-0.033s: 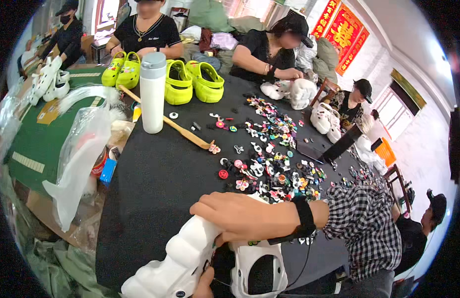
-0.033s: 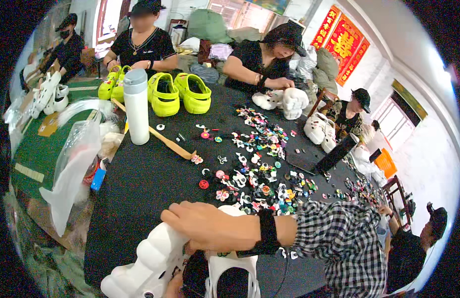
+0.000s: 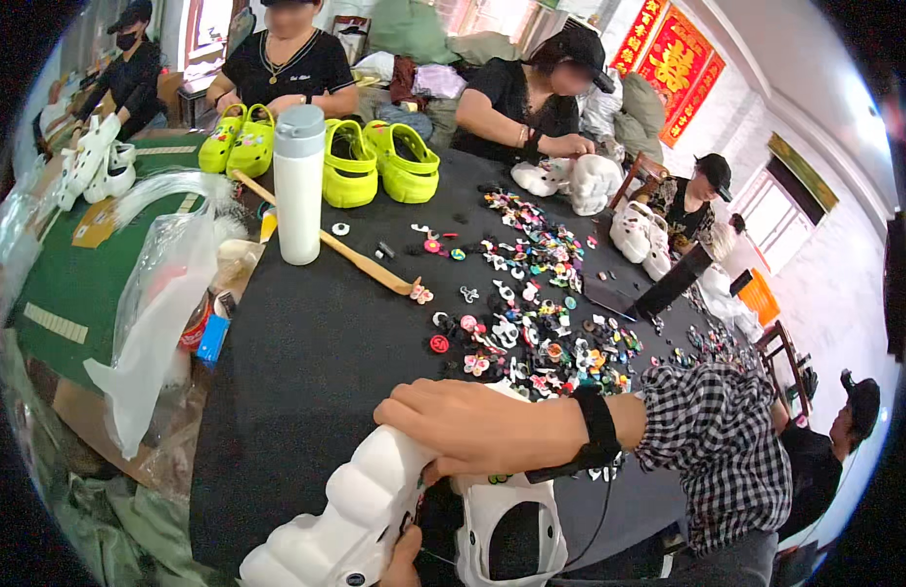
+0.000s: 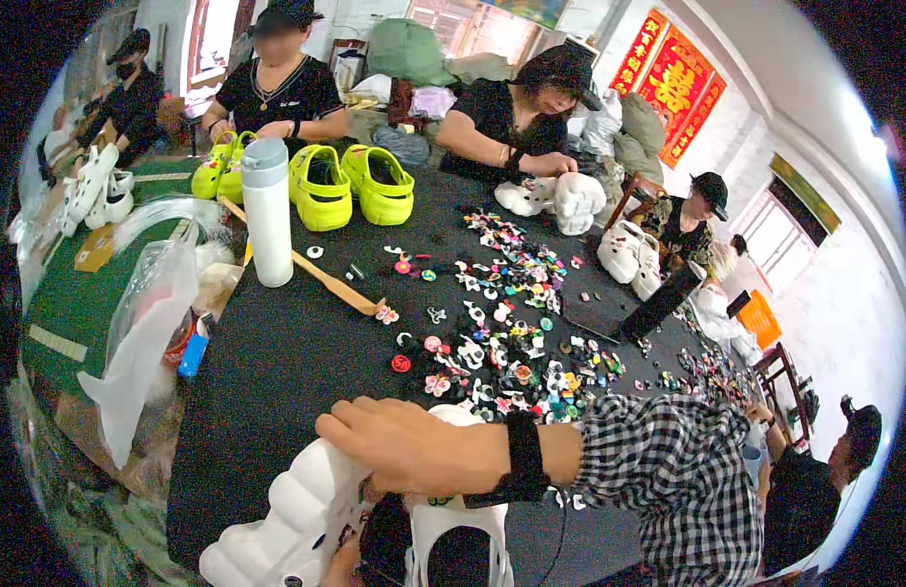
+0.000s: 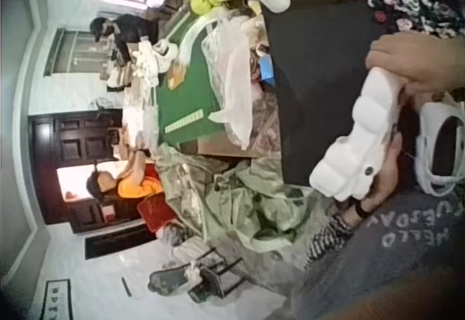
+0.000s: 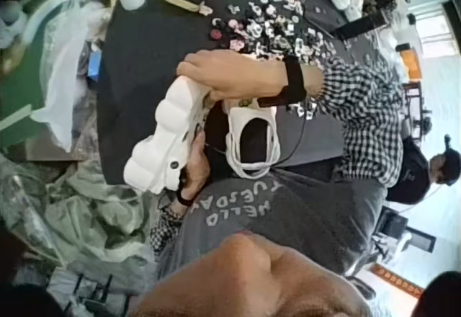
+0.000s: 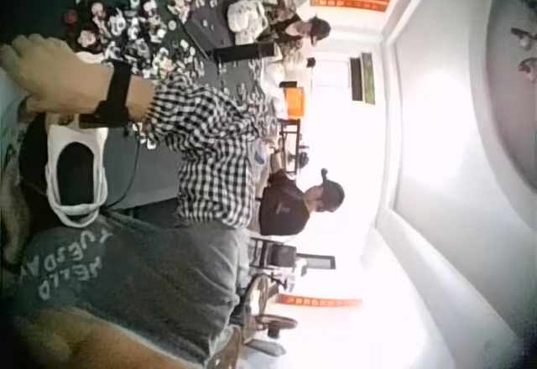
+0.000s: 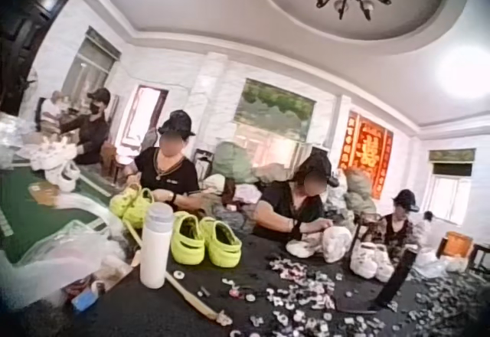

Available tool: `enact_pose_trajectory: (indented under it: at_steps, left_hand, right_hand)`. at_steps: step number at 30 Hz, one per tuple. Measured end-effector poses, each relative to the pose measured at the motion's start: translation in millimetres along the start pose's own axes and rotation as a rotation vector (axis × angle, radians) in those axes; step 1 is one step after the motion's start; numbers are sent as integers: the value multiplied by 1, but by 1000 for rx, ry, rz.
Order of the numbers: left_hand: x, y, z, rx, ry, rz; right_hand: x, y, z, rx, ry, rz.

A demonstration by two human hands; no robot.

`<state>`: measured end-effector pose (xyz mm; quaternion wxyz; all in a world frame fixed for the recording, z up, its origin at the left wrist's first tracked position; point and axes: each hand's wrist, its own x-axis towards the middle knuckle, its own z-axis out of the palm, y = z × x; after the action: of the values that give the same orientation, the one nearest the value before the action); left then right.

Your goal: Manually attaching various decorative charms into the holes of clog-style shoes at a manufacturing finishing table.

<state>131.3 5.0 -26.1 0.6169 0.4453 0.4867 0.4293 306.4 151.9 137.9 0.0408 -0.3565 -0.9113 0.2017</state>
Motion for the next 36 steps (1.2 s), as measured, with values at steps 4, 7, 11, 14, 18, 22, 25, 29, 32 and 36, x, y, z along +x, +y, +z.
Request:
enact_pose_trajectory:
  at_steps: [4, 7, 11, 14, 18, 22, 25, 29, 32, 36]
  left_hand:
    - [-3, -23, 2, -192, 41, -74]
    - [-6, -3, 8, -297, 118, -173]
    - [-6, -11, -5, 220, 52, 142]
    - [-4, -11, -13, 601, -10, 448]
    - [-6, -10, -11, 539, 50, 325]
    - [-7, -11, -12, 382, 71, 198]
    - [-4, -9, -14, 220, 48, 116]
    - [2, -14, -23, 381, -3, 232]
    - [3, -21, -32, 529, -45, 334]
    - [3, -26, -39, 639, -85, 414]
  right_hand:
    - [5, -3, 3, -28, -64, 56]
    - [4, -2, 8, -45, -14, 42]
    - [4, -4, 10, -89, 13, 62]
    - [5, 0, 11, -97, 32, 44]
    - [3, 4, 14, -116, 68, 0]
    - [-1, 4, 11, -85, 64, -12]
    - [-3, 3, 9, -21, 55, 25]
    - [-4, 3, 13, 13, 73, 13]
    - [0, 2, 17, -8, 135, -5]
    - [5, 1, 20, -101, 197, -10]
